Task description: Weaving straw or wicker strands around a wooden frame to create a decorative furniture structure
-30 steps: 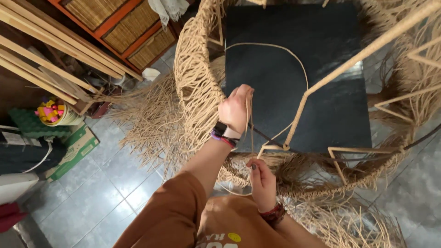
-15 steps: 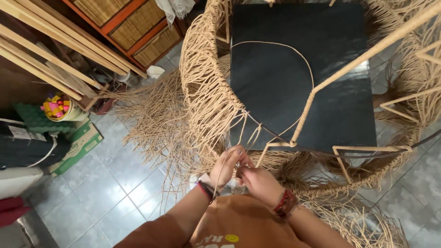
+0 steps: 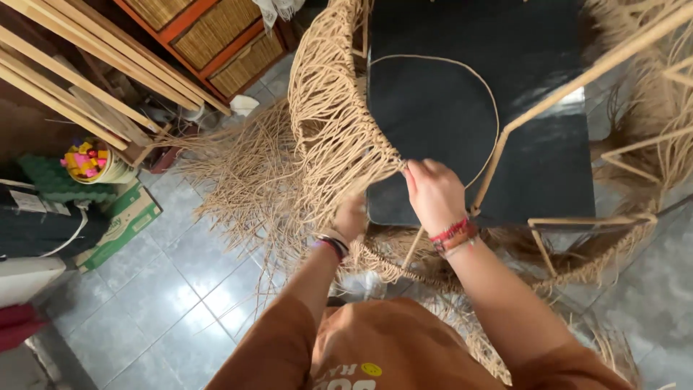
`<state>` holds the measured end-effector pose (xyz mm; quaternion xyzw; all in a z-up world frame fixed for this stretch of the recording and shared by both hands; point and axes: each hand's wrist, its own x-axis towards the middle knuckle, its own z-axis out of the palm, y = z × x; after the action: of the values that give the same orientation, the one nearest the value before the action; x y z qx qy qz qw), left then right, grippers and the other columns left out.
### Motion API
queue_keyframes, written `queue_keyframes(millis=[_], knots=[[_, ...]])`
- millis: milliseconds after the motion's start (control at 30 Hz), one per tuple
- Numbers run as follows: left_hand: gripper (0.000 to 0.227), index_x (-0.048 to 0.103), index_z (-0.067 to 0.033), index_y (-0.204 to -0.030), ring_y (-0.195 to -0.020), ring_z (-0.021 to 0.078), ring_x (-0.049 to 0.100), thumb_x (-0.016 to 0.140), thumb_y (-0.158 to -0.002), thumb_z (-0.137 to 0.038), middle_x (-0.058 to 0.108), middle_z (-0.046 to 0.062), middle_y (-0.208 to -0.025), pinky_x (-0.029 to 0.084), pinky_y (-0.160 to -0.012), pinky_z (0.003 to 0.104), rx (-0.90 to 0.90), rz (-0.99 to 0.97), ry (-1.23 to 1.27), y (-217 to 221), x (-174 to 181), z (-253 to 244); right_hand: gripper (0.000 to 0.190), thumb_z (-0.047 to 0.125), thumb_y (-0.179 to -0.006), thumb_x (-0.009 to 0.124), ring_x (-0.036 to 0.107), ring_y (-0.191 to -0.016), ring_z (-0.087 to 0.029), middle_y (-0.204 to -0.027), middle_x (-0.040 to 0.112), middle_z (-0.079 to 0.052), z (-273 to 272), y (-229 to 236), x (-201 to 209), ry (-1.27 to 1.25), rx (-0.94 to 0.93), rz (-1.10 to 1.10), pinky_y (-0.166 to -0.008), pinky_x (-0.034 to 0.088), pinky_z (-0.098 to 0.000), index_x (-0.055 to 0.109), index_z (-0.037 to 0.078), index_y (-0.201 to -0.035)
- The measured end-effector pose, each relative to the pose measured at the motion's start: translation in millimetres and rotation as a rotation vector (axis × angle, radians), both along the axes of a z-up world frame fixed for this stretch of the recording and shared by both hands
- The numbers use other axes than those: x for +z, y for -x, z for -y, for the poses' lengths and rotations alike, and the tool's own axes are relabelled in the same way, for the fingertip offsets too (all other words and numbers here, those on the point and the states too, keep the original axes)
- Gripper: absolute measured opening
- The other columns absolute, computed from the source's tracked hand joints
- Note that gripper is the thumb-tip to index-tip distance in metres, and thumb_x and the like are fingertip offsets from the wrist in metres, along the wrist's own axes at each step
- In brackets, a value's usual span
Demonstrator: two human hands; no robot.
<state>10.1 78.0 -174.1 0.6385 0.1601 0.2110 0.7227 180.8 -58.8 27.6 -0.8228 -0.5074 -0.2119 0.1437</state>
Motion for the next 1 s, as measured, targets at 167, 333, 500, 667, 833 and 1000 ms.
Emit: queue_keyframes(millis=[167,333,500,667,833,1000], knots=[[0.028,0.074,-0.0069,-0.103,-0.09,0.0314,0.065,0.049,-0.101,-0.018,0.071,0.014,-0.087,0.045,-0.084,0.05,0.119,-0.781,-0.6,135,-55,-195,0.041,0.027,-0.088,0.072,0.068,-0.094,-0.029,-0.105,0.069,-0.008,16,30,39,0.038,-0.073,-0.063,-0.076,0.054,-0.042,0.069,0.011,-0.125],[0.039,0.071,-0.0175,-0.114,-0.095,0.0338,0.074,0.036,-0.104,-0.029,0.077,0.011,-0.095,0.05,-0.073,0.055,-0.174,-1.3,-1.439,126,-25,-205,0.053,0.007,-0.089,0.069,0.054,-0.129,-0.043,-0.139,0.055,-0.023,88,104,59,-0.118,-0.144,-0.241,-0.103,0.046,-0.0514,0.056,0.001,-0.14],[0.082,0.047,-0.0182,-0.152,-0.14,0.0369,0.052,0.083,-0.079,-0.03,0.054,0.011,-0.153,0.043,-0.113,0.055,-1.21,-1.051,-1.379,146,-94,-162,0.051,0.009,-0.087,0.069,0.053,-0.129,-0.045,-0.136,0.054,-0.021,176,188,13,-0.172,-0.448,-0.441,-0.107,0.045,-0.0526,0.059,0.004,-0.136],[0.039,0.067,-0.0231,-0.134,-0.118,0.0257,0.067,0.068,-0.095,-0.027,0.072,0.002,-0.128,0.054,-0.103,0.04,-0.825,-0.565,-0.543,55,105,102,0.051,0.003,-0.084,0.061,0.053,-0.129,-0.046,-0.135,0.054,-0.022,259,262,-10,-0.323,-0.672,-0.601,-0.106,0.045,-0.0536,0.057,0.004,-0.135],[0.036,0.066,-0.011,-0.131,-0.114,0.0298,0.07,0.059,-0.095,-0.008,0.07,0.009,-0.124,0.056,-0.098,0.04,-1.213,-0.113,-0.275,22,222,307,0.05,0.002,-0.089,0.062,0.055,-0.128,-0.043,-0.136,0.055,-0.022,340,297,-14,-0.363,-0.987,-0.543,-0.107,0.046,-0.0495,0.056,0.001,-0.138],[0.045,0.057,-0.0011,-0.14,-0.125,0.0289,0.062,0.047,-0.096,0.0,0.064,0.018,-0.135,0.048,-0.106,0.041,-1.442,-0.163,0.255,24,176,452,0.047,0.005,-0.093,0.061,0.058,-0.126,-0.038,-0.135,0.057,-0.018,425,319,-37,-0.515,-1.263,-0.614,-0.103,0.05,-0.045,0.056,0.003,-0.139]])
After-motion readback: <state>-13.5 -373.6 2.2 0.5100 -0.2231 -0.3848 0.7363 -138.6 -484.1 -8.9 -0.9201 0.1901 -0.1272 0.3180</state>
